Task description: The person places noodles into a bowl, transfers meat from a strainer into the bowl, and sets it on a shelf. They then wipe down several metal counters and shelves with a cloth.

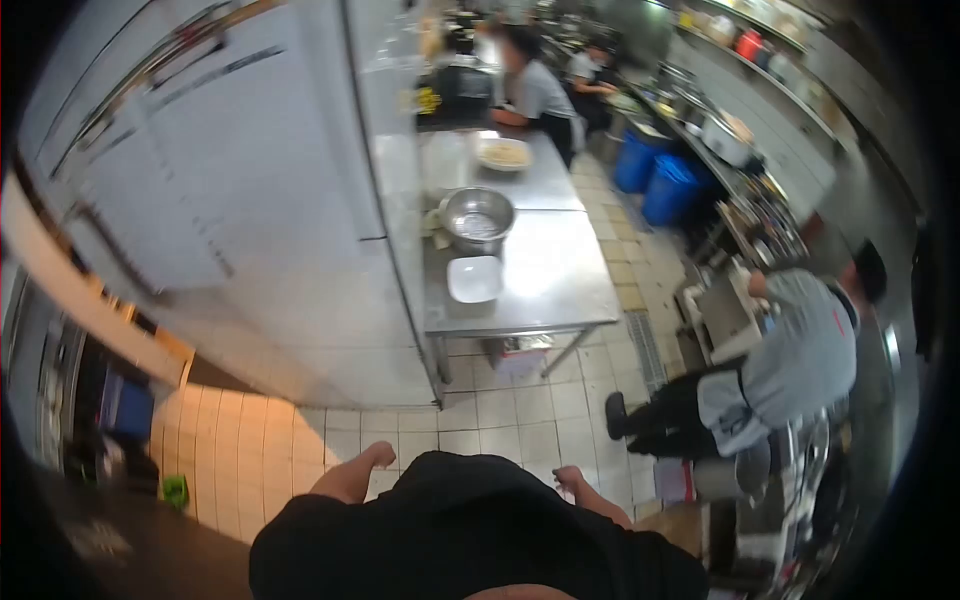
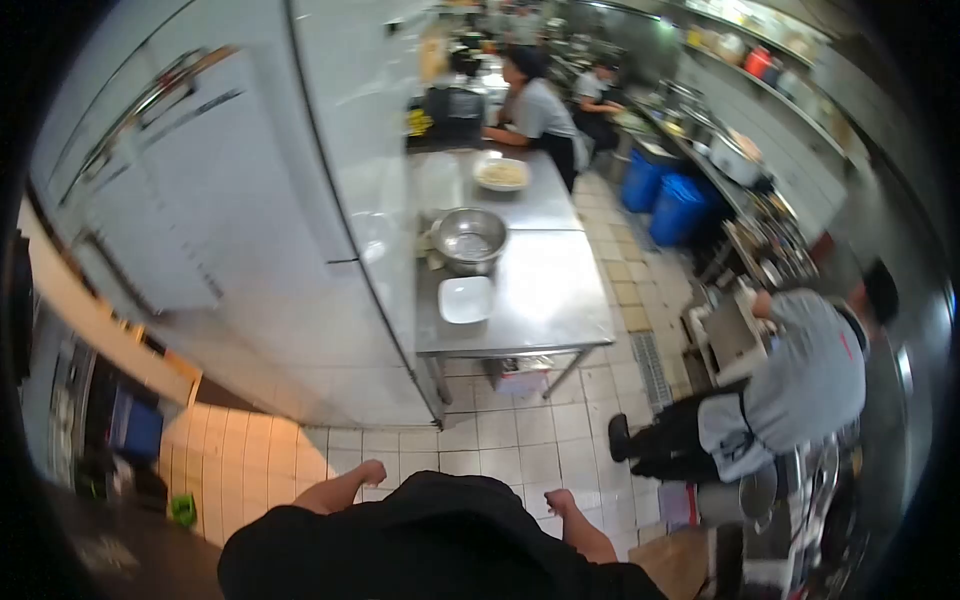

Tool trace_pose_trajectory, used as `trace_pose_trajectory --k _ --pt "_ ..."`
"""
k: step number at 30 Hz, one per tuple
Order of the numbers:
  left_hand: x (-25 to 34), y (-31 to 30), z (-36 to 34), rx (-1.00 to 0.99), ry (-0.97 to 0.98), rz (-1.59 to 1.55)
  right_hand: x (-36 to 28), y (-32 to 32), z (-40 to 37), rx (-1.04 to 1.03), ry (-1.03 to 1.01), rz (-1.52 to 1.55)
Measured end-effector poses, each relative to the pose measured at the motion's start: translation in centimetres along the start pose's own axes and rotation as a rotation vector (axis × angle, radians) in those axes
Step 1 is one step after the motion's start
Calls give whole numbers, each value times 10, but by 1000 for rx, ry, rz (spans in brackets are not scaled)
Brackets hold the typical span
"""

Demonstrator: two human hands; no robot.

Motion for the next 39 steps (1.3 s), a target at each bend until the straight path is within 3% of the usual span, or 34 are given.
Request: trace_pose_trajectory --k 3,6,9,15,19,20,21,22,23,28,34,39 --pt "-21 36 50 -5 29 -33 -10 20 -18 26 -82 -21" --pt "-19 -9 29 342 -212 -596 -11 42 -32 -38 -65 -73" --pt "-13 -54 25 387 -294 -853 0 59 -39 -60 -61 -167" --pt "-13 -91 28 502 -253 -882 38 71 -45 15 17 -320" --pt "-28 -61 49 441 -258 -817 53 70 -55 21 59 -372" --pt "-28 -55 48 385 -279 -840 63 77 -32 26 -198 -609" --pt "-27 -45 44 325 -309 -865 56 71 -50 -3 -11 -447" --pt "-25 -37 40 297 -309 -857 64 77 -31 -16 -172 -532" --pt "-26 -34 39 273 -312 -850 66 76 -31 24 -52 -433" --pt "-22 -36 33 321 -314 -883 38 64 -64 83 -40 -336" --pt "-15 -65 22 367 -281 -840 21 63 -56 67 -105 -411" --pt "-16 -59 24 431 -359 -993 1 55 -50 42 -152 -474"
Point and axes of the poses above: each hand's wrist, its own z-axis towards the middle knuckle, its own y-axis out of the palm, x = y × z, the point moved 4 cm from there along z, towards the middle knuckle, and after that the axes turned 6 degrees about y, right-handed, at the moved point
